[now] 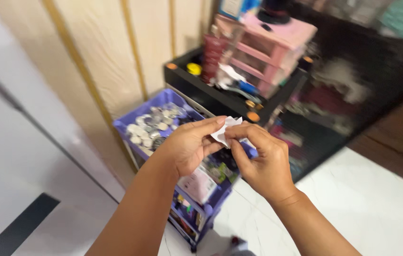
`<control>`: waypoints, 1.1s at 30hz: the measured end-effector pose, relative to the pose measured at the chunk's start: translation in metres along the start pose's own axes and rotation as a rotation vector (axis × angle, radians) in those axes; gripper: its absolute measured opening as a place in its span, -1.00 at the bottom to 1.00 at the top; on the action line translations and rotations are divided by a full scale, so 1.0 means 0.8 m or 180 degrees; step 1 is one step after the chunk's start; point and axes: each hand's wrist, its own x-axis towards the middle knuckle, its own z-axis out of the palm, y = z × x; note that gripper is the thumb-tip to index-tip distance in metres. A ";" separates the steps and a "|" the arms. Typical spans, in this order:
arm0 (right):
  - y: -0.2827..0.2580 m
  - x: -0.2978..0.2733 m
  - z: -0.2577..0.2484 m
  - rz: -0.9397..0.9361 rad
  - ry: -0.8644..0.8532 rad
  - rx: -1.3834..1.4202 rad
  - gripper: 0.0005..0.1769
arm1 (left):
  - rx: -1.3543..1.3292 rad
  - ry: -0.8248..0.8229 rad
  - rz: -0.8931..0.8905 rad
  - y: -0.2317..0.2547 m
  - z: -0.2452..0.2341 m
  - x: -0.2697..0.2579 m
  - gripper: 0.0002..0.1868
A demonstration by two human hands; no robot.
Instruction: The person organizes a cluttered rolling cart by moving various items such as a cloth, small packets, a face mask box, a comb, and bottles between the cart and a nearby table. The person also wipes a pink plastic drawer unit with a cloth.
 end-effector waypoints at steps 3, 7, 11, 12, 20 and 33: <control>-0.008 -0.039 -0.026 -0.0013 0.0302 -0.0537 -0.82 | 0.0266 -0.0273 -0.0231 -0.034 0.023 0.008 -0.62; -0.019 -0.092 -0.073 0.0288 0.0754 -0.1442 -0.66 | 0.0380 -0.0361 -0.0454 -0.093 0.082 0.024 -0.63; -0.012 -0.138 -0.125 0.1672 0.1012 -0.0947 -0.41 | 0.0904 -0.0426 -0.0909 -0.149 0.132 0.023 -0.65; -0.007 -0.149 -0.137 0.2302 0.1077 -0.0430 -0.37 | 0.1061 -0.0467 -0.1008 -0.161 0.144 0.024 -0.65; 0.024 -0.259 -0.216 0.3942 0.1993 0.1452 -0.57 | 0.1470 -0.0859 -0.1231 -0.262 0.224 0.012 -0.61; 0.094 -0.493 -0.393 0.4959 0.2224 0.1915 -0.54 | 0.2289 -0.0608 -0.2348 -0.535 0.335 -0.013 -0.50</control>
